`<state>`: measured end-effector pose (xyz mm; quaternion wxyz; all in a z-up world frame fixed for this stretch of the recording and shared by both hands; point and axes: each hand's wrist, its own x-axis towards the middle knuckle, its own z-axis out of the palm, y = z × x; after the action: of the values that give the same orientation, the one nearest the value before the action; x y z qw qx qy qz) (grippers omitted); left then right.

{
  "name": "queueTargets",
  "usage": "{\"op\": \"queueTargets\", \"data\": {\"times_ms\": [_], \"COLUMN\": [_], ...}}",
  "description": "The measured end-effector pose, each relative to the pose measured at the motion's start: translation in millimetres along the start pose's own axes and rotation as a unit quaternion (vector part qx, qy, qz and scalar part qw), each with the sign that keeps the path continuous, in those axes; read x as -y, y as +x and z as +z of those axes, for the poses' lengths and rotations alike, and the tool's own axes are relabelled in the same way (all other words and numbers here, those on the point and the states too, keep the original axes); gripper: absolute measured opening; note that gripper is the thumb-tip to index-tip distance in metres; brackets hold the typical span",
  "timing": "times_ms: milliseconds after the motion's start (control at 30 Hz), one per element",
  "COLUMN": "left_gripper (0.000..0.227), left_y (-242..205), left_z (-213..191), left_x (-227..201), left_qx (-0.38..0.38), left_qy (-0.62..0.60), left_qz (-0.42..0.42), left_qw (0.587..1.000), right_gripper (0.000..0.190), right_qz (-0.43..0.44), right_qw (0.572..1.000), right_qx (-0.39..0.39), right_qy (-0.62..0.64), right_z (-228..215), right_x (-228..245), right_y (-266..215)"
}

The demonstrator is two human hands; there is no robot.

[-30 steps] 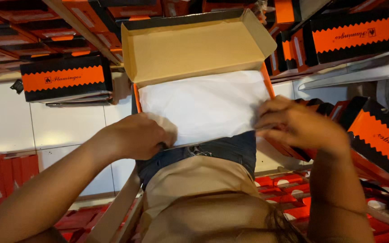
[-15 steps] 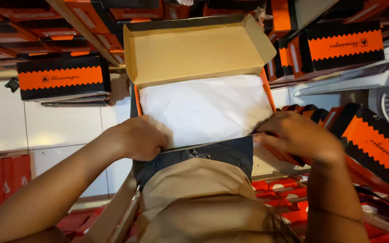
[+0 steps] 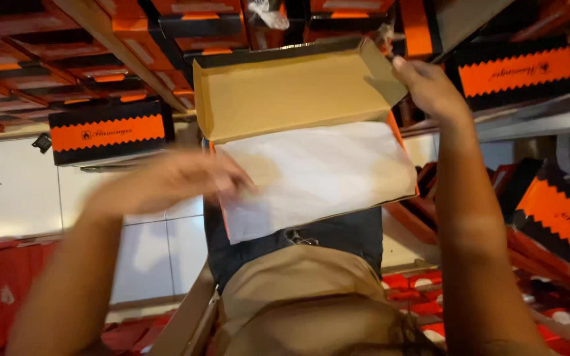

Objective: The person wipes the exterior of a shoebox with a cloth, opens the lid to remove a shoe, cleans the shoe with the cloth, and then replaces the shoe and closes the box.

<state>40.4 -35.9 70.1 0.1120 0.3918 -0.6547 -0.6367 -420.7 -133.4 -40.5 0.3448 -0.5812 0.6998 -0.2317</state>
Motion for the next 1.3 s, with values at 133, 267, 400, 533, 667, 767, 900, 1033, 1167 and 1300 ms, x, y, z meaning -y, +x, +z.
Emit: {"op": "queueTargets", "data": {"times_ms": [133, 267, 400, 533, 667, 767, 900, 1033, 1167, 1300], "left_gripper": [0.043, 0.037, 0.044, 0.053, 0.064, 0.062, 0.059, 0.066, 0.069, 0.066], "left_y": [17.4, 25.3, 32.3, 32.1, 30.8, 37.0, 40.5, 39.8, 38.4, 38.3], "left_z": [62.8, 75.6, 76.8, 85.4, 85.9, 87.9, 89.4, 89.1, 92.7, 93.5], "left_x": [1.5, 1.6, 27.7, 21.4, 1.4, 23.9, 14.2, -12.2, 3.4, 0.2], "left_qx": [0.199, 0.167, 0.152, 0.195, 0.196, 0.172, 0.175, 0.223, 0.233, 0.229], "left_qy": [0.073, 0.073, 0.160, 0.209, 0.254, 0.199, 0.236, 0.279, 0.317, 0.327], "left_qz": [0.034, -0.077, -0.012, -0.030, -0.151, -0.019, -0.017, -0.137, -0.114, -0.117], "left_qw": [0.977, 0.980, 0.975, 0.958, 0.935, 0.965, 0.956, 0.924, 0.912, 0.910], "right_gripper": [0.051, 0.045, 0.030, 0.034, 0.064, 0.020, 0.026, 0.018, 0.020, 0.018], "right_qz": [0.075, 0.039, -0.002, -0.028, -0.218, -0.233, -0.277, -0.219, -0.225, -0.277], "right_qw": [0.992, 0.997, 0.986, 0.993, 0.968, 0.971, 0.899, 0.923, 0.940, 0.942], "right_qx": [0.073, 0.060, 0.080, 0.067, -0.057, 0.056, 0.338, 0.316, 0.255, 0.183], "right_qy": [0.066, 0.041, 0.146, 0.093, -0.114, 0.009, 0.022, 0.002, -0.006, -0.053], "right_z": [16.1, 15.2, 12.2, 5.0, -4.8, -32.9, -31.9, -7.9, -18.2, -13.6], "right_x": [10.6, 20.3, -6.7, 9.5, 19.0, 85.1, 64.0, 52.7, 59.5, 30.9], "right_y": [1.6, -7.3, -2.6, -24.6, -64.0, -150.2, -169.6, -186.1, -200.3, -188.6]}}
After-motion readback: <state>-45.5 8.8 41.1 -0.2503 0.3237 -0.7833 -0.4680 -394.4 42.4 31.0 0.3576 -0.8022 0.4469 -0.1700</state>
